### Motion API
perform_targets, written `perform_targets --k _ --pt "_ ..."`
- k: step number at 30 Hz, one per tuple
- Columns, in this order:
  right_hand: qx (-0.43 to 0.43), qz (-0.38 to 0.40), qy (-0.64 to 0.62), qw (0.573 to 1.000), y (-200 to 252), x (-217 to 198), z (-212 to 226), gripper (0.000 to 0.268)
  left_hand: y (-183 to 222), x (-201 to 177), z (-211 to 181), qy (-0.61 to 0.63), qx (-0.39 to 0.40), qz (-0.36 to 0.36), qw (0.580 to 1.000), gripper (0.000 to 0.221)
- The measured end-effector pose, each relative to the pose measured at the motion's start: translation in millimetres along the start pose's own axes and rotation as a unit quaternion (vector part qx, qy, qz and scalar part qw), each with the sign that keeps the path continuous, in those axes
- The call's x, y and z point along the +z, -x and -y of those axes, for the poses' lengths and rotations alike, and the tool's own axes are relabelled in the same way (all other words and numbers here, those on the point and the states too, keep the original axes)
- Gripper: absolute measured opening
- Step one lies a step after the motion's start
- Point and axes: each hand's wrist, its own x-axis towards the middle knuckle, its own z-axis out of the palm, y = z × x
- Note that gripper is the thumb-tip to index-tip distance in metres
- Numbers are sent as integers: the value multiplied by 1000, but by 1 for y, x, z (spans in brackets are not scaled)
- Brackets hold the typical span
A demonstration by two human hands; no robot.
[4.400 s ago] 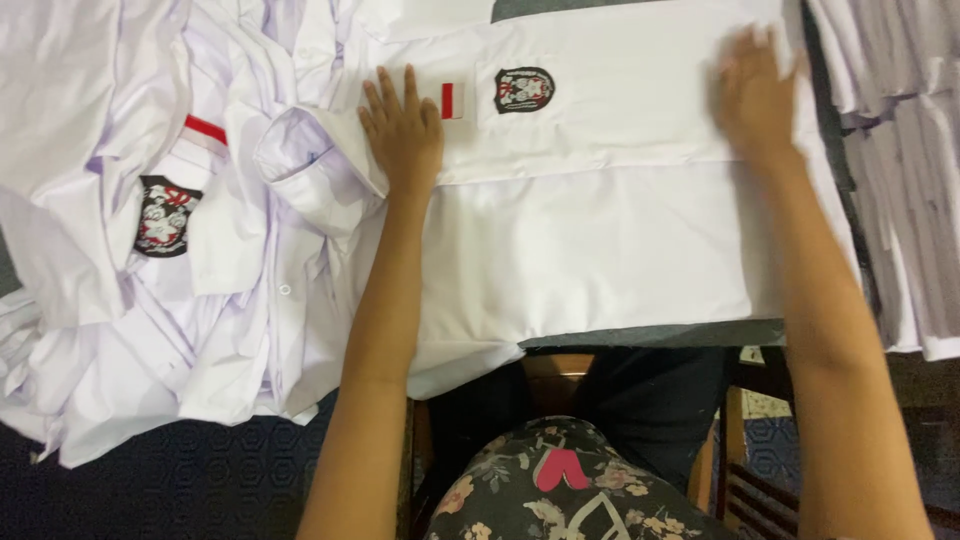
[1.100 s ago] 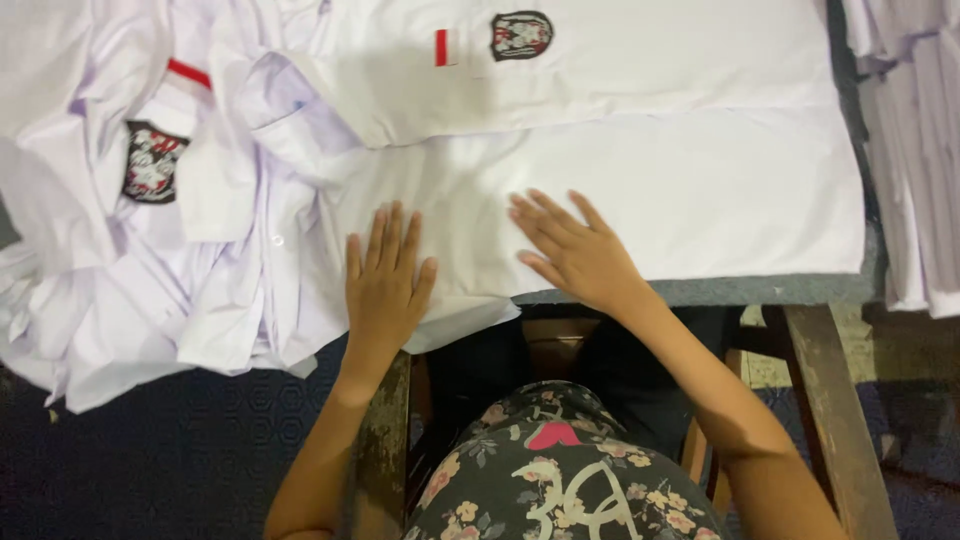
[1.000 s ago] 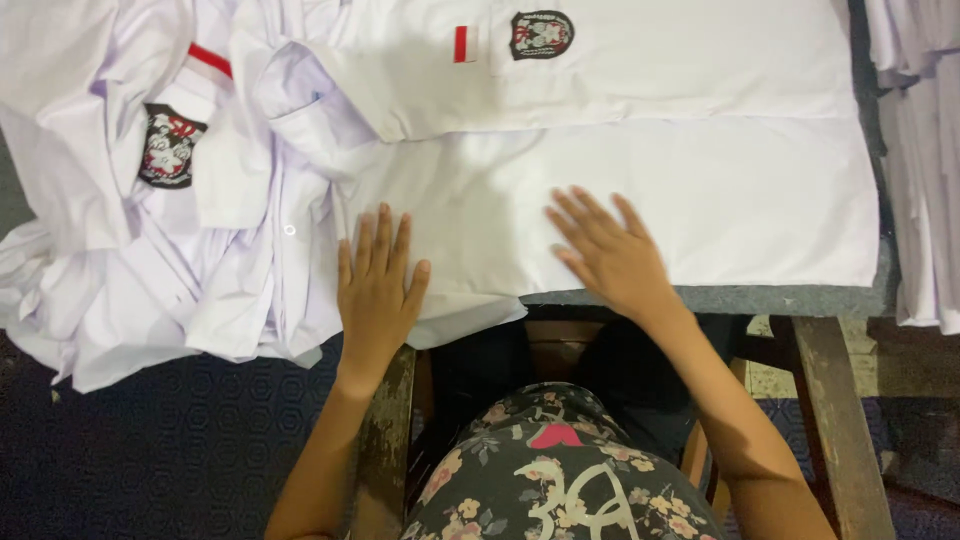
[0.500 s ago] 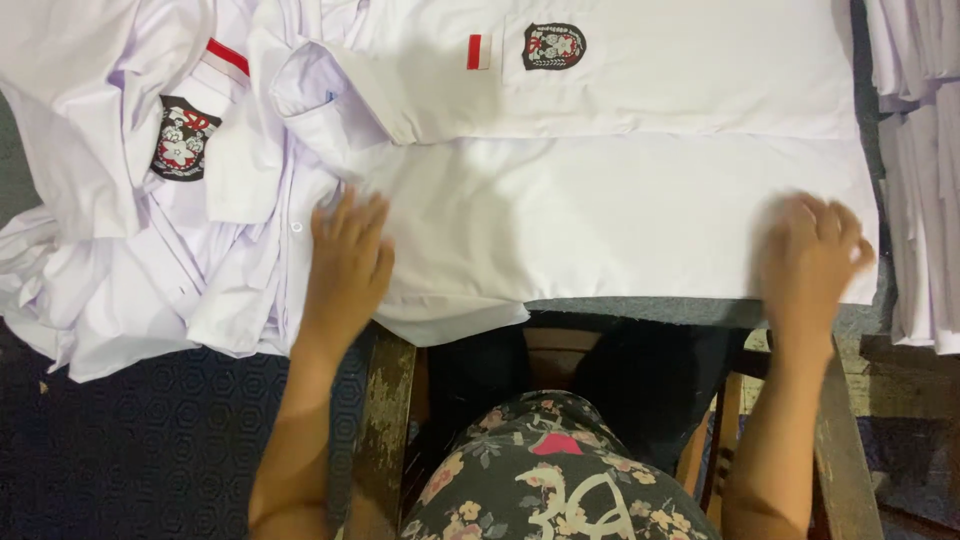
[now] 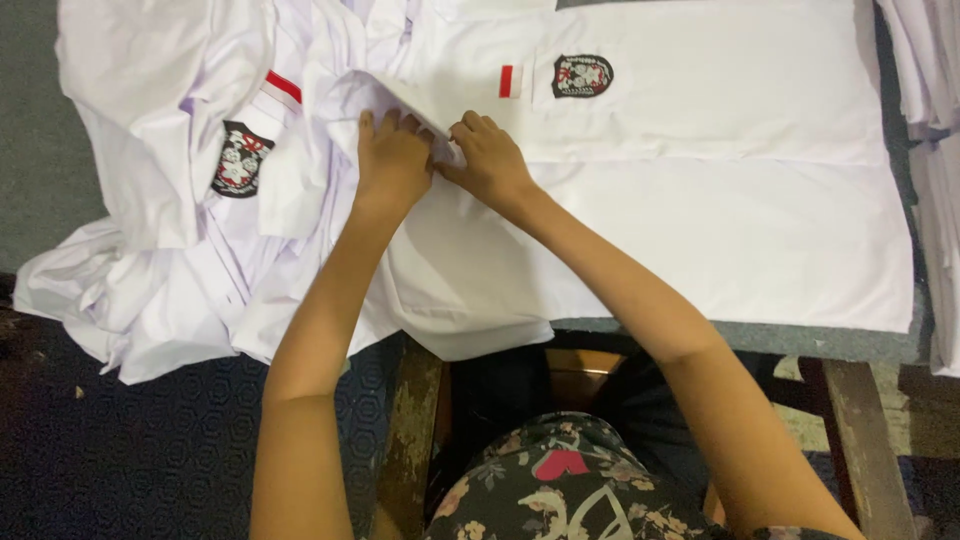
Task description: Trimming loose threads from white shirts with scissors and folding them neatly
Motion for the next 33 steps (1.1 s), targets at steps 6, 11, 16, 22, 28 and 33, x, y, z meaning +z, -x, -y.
perform_targets --k 6,11,16,22,28,33 --pt "12 -92 2 996 -9 -18 4 10 -8 -19 12 -20 -14 25 999 54" --pt "-71 -183 118 973 -13 -34 1 13 -6 -48 1 16 -11 66 998 33" --pt "-103 -159 113 975 -5 -30 23 12 -13 -61 -4 50 -23 83 995 50" --pt "44 -129 -118 984 -1 -17 28 21 3 -108 -12 223 -71 83 969 42" --pt "67 -90 -240 964 2 -4 10 21 29 -91 -20 347 -75 -8 935 36" --pt "75 -54 -270 958 7 0 0 22 36 -95 -26 473 -127 -26 871 27"
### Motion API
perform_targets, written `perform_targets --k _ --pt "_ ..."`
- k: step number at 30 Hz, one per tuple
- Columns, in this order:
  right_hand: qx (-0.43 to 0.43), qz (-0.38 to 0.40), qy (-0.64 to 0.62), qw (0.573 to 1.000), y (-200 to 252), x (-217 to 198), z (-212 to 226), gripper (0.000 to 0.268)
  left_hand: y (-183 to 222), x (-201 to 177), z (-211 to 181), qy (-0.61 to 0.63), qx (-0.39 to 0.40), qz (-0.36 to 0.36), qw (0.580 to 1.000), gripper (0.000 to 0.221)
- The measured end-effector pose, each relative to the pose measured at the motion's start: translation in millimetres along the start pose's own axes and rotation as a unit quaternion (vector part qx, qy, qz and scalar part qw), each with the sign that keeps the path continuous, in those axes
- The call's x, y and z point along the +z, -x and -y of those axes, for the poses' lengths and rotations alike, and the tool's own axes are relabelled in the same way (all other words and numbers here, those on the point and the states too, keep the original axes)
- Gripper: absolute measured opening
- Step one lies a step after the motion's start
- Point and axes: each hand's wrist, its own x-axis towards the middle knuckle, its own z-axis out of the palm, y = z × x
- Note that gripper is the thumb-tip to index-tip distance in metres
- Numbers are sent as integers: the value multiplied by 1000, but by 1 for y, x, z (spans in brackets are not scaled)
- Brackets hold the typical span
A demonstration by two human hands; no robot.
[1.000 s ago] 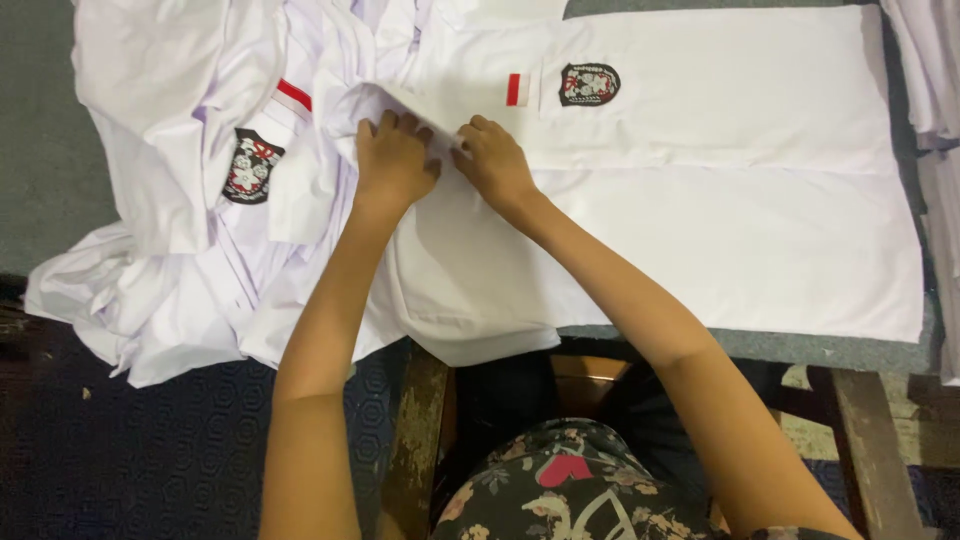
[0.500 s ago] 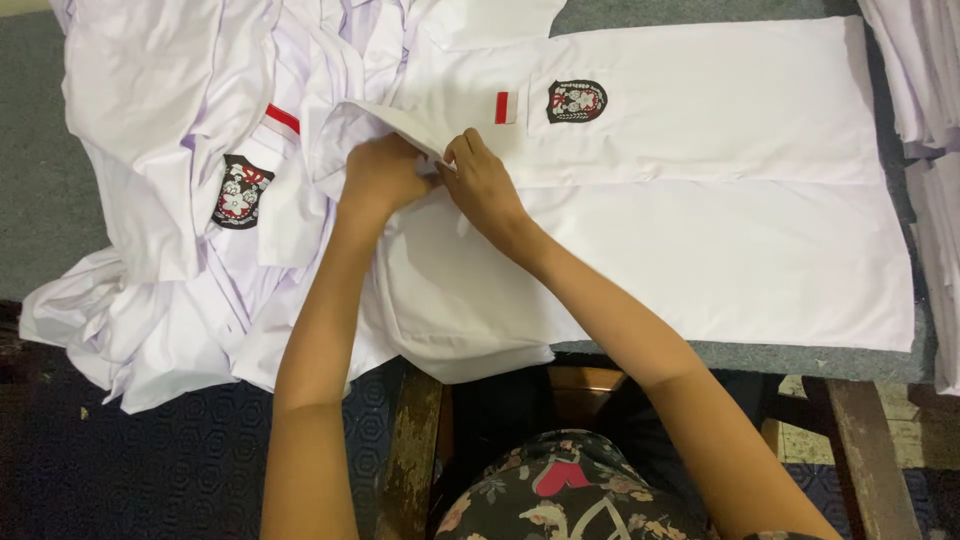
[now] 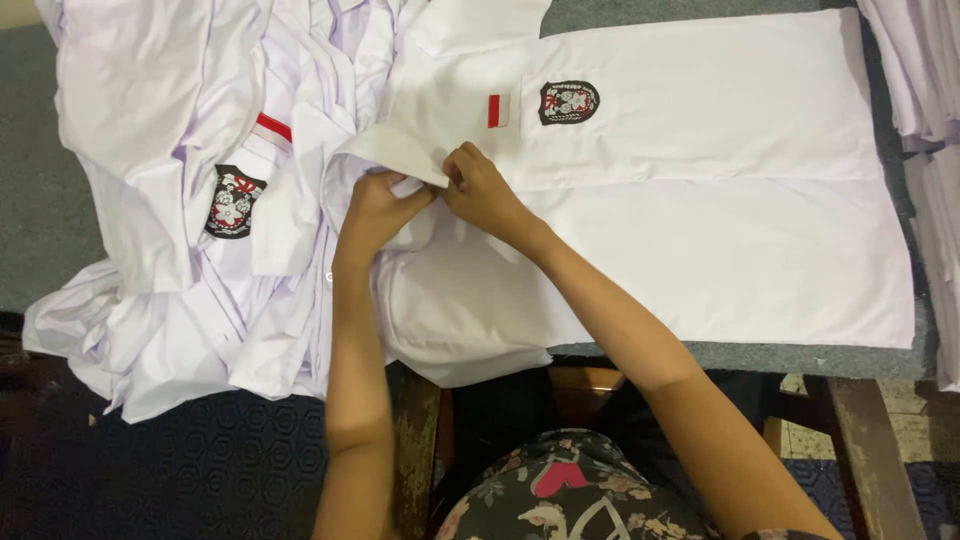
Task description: Trimming loose threads from white shirts with scissors and folding them neatly
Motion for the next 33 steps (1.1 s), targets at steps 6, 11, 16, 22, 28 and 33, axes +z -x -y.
perform_targets --k 6,11,16,22,28,33 --pt "63 62 -81 993 -7 -20 11 18 -1 9 10 33 -72 -20 997 24" --pt "88 21 -46 995 -2 -17 18 10 4 18 24 74 -59 -69 993 21" --pt "75 8 -61 995 -1 -18 25 10 2 23 34 79 -45 -85 992 20" --pt "55 -16 -63 996 0 -15 22 12 -2 25 29 91 -39 -77 992 31" --pt "68 -14 -65 995 0 -17 23 19 2 22 14 83 -81 -69 991 42" --pt "115 19 -104 988 0 -14 23 23 3 22 8 86 -106 -67 988 34"
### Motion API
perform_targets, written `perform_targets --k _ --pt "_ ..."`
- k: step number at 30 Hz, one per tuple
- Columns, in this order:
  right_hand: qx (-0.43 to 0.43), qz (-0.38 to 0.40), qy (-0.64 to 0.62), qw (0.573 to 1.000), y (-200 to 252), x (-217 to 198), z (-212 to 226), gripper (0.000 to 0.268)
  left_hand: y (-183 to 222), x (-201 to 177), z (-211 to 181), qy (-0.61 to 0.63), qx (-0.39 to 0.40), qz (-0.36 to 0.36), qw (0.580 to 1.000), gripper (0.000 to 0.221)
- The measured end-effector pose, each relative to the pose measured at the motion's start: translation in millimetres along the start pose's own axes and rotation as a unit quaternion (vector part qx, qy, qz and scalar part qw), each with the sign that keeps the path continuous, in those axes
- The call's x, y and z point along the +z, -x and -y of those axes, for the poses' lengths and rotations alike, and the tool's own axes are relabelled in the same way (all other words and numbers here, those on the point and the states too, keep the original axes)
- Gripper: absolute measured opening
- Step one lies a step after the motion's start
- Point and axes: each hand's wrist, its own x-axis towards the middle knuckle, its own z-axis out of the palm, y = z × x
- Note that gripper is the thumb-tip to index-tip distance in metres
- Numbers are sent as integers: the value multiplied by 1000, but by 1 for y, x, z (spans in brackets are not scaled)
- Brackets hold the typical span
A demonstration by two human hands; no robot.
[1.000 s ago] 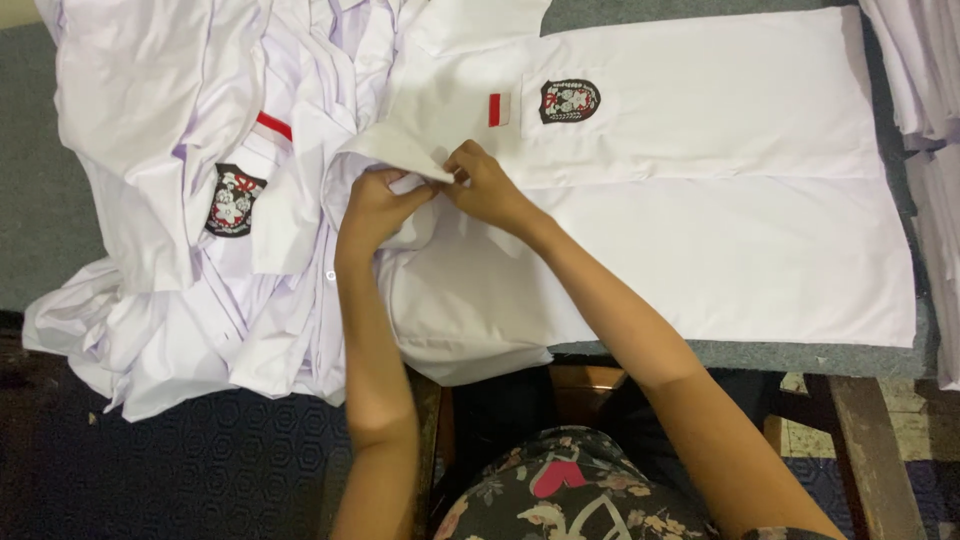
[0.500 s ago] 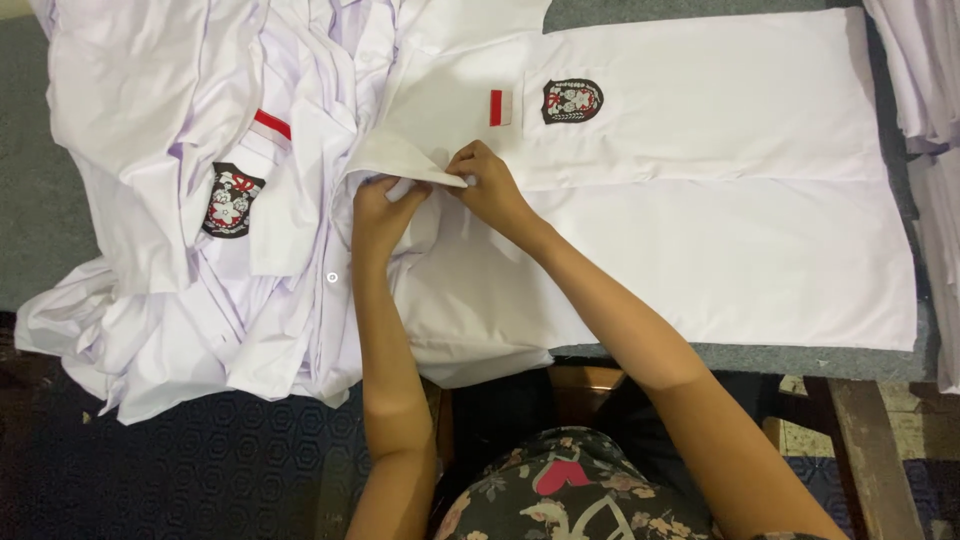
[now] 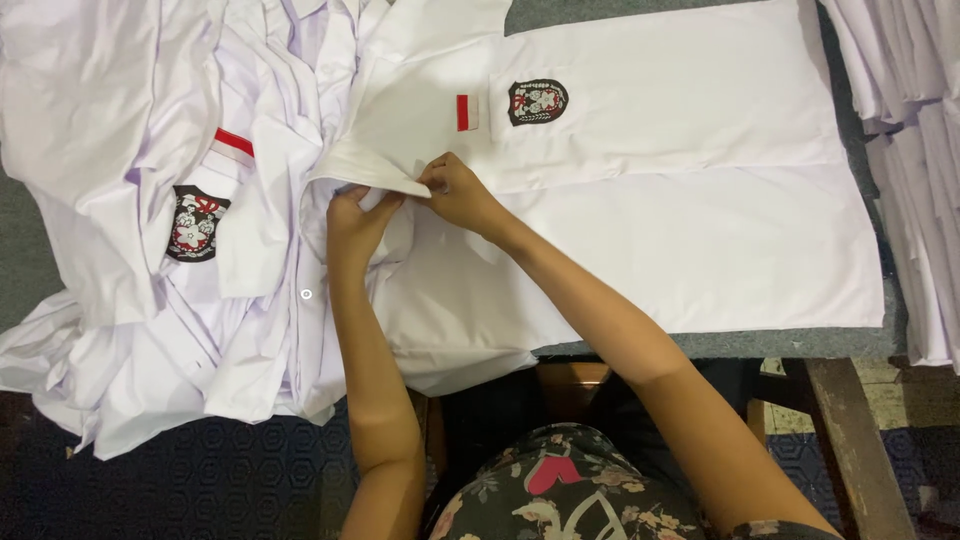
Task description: Trimming loose threads from white shirts with scissors and folding them neatly
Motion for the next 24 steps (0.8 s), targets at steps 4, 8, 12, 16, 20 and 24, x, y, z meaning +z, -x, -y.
perform_targets --k 4,8,12,16,20,24 --pt "73 34 -65 995 -13 12 -31 23 4 -3 -10 43 -3 19 999 25" --pt "49 58 -48 996 -4 -4 10 26 7 -4 -13 45 2 15 999 25" --pt "42 61 -25 997 2 -12 20 29 9 -3 -20 55 1 14 998 31" --pt "32 45 3 998 6 -15 23 28 9 -5 -15 53 39 11 998 28" --pt "52 38 -12 998 3 0 1 28 13 -7 -20 54 57 22 997 24" --pt "35 34 11 999 -6 9 -26 33 14 -9 -18 37 67 24 997 31"
